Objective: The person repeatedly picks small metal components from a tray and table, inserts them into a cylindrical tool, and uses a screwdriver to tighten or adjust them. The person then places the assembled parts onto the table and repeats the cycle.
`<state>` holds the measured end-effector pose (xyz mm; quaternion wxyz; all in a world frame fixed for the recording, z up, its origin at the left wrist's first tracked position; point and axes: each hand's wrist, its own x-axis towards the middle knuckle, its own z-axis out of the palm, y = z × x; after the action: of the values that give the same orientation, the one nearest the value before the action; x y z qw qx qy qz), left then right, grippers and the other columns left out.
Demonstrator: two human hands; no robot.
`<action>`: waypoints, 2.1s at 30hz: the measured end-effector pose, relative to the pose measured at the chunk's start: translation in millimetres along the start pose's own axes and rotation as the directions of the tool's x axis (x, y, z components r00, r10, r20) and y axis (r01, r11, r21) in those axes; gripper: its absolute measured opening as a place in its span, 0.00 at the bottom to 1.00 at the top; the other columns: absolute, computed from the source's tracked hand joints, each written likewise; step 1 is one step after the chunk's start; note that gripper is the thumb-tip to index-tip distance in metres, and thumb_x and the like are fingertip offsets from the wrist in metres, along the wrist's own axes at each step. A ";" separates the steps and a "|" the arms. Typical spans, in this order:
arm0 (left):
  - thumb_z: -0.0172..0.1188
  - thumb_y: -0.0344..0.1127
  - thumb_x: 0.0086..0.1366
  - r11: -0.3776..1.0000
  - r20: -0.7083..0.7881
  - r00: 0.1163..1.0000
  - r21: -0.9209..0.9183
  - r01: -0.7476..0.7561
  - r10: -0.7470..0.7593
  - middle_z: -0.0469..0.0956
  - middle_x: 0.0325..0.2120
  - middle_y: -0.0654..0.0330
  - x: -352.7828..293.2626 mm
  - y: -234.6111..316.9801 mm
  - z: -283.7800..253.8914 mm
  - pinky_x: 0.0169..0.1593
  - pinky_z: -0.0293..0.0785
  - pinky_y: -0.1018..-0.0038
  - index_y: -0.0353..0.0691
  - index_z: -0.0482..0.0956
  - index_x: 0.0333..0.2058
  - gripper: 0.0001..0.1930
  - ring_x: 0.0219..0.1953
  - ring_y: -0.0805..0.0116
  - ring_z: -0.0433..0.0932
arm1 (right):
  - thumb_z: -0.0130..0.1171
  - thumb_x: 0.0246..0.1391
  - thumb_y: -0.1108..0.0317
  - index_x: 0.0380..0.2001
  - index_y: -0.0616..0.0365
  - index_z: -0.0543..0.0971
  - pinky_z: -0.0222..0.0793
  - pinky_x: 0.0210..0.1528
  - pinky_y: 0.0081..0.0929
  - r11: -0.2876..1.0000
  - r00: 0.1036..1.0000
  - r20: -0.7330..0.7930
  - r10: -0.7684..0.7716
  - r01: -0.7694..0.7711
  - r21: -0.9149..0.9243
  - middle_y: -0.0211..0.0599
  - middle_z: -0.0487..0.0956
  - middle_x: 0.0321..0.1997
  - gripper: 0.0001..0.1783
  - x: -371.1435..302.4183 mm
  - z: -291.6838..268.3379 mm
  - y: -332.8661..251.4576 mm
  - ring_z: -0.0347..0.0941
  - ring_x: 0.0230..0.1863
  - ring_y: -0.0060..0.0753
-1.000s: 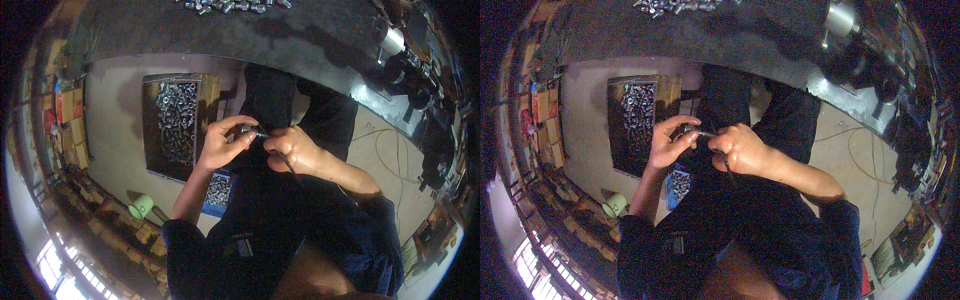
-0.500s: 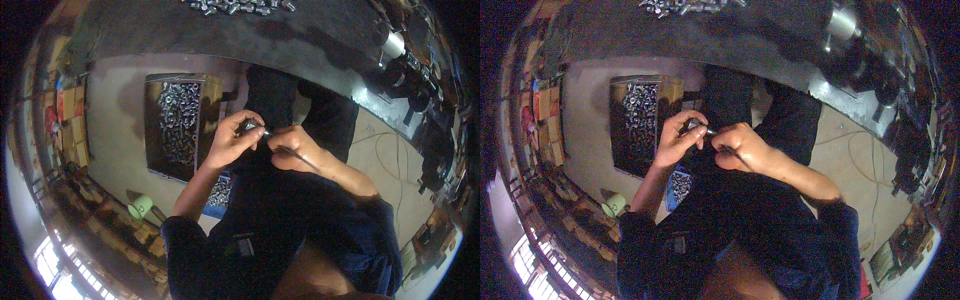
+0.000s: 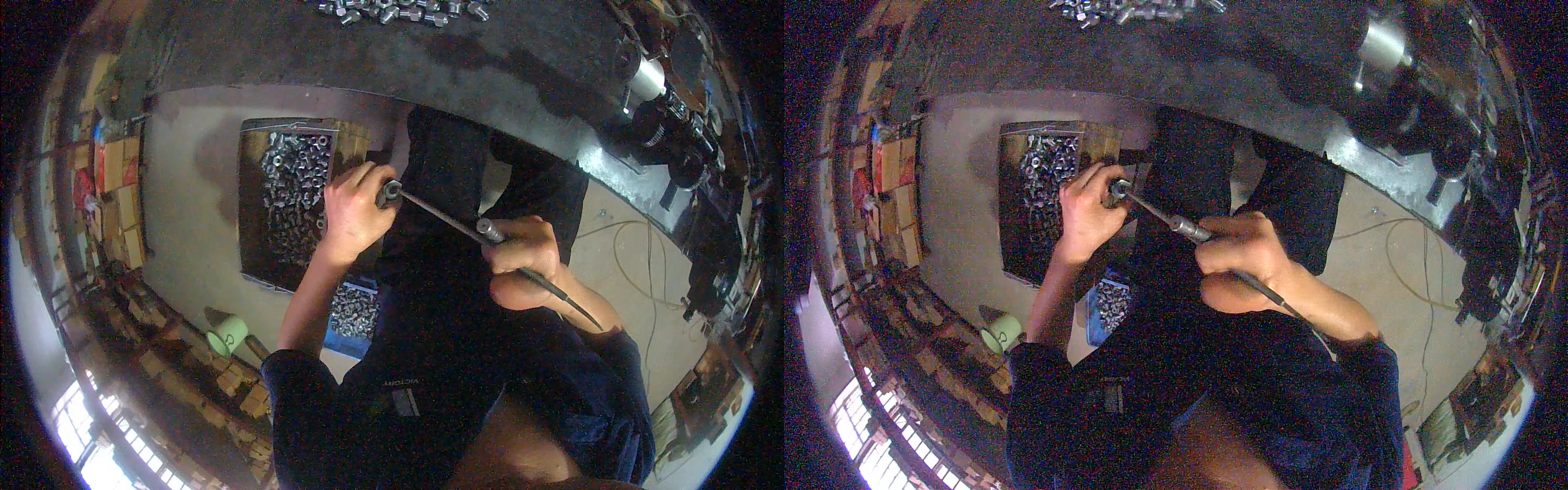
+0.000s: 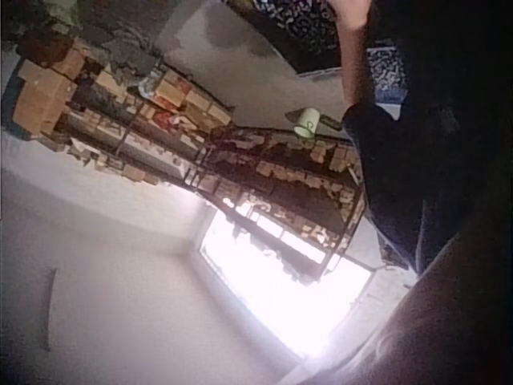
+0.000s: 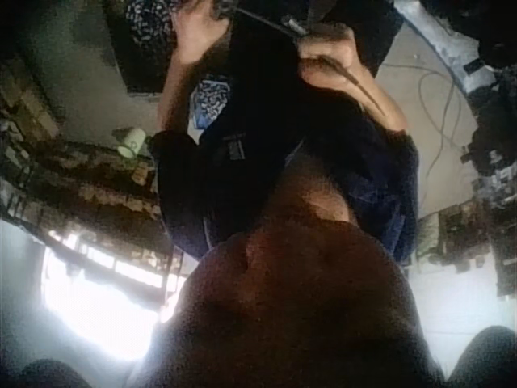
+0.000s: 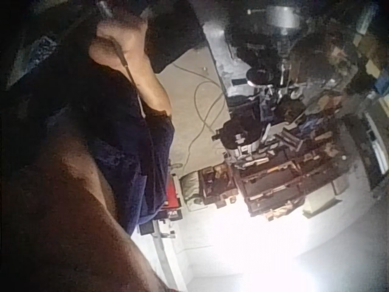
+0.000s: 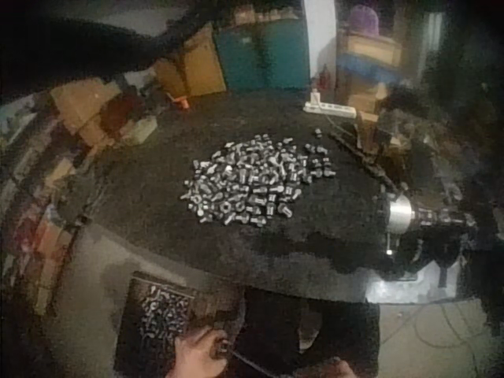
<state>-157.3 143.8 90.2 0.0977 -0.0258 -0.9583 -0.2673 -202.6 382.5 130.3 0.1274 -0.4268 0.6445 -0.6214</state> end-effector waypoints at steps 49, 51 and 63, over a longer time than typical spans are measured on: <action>0.57 0.30 0.57 0.836 -0.300 0.816 -0.420 0.352 -0.494 0.78 0.26 0.59 52.8 -124.8 -105.1 0.28 0.70 0.80 0.33 0.75 0.41 0.13 0.23 0.74 0.76 | 0.58 0.29 0.66 0.09 0.53 0.63 0.53 0.15 0.31 0.988 0.999 -0.038 -0.023 0.017 -0.154 0.32 0.59 0.10 0.13 -20.3 10.5 29.3 0.59 0.13 0.37; 0.57 0.27 0.53 0.750 -0.309 0.737 -0.537 0.386 -0.601 0.78 0.28 0.57 -14.4 -170.6 -109.2 0.31 0.72 0.78 0.32 0.74 0.40 0.14 0.27 0.71 0.77 | 0.58 0.29 0.65 0.09 0.53 0.63 0.51 0.15 0.31 0.980 0.996 -0.088 0.021 -0.038 -0.197 0.33 0.59 0.10 0.13 -19.1 17.0 26.5 0.59 0.12 0.37; 0.56 0.42 0.51 0.284 0.003 0.350 0.591 0.755 -0.937 0.77 0.40 0.53 -194.7 -230.3 -35.5 0.45 0.71 0.62 0.43 0.75 0.39 0.17 0.44 0.55 0.75 | 0.58 0.40 0.56 0.07 0.56 0.62 0.49 0.15 0.24 0.985 0.992 0.109 0.057 -0.038 -0.168 0.34 0.63 0.12 0.22 2.6 30.0 22.2 0.60 0.12 0.31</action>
<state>16.2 -71.0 -36.0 -0.2328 0.4759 -0.8480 -0.0134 -192.1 356.9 105.2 0.1427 -0.4551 0.6958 -0.5370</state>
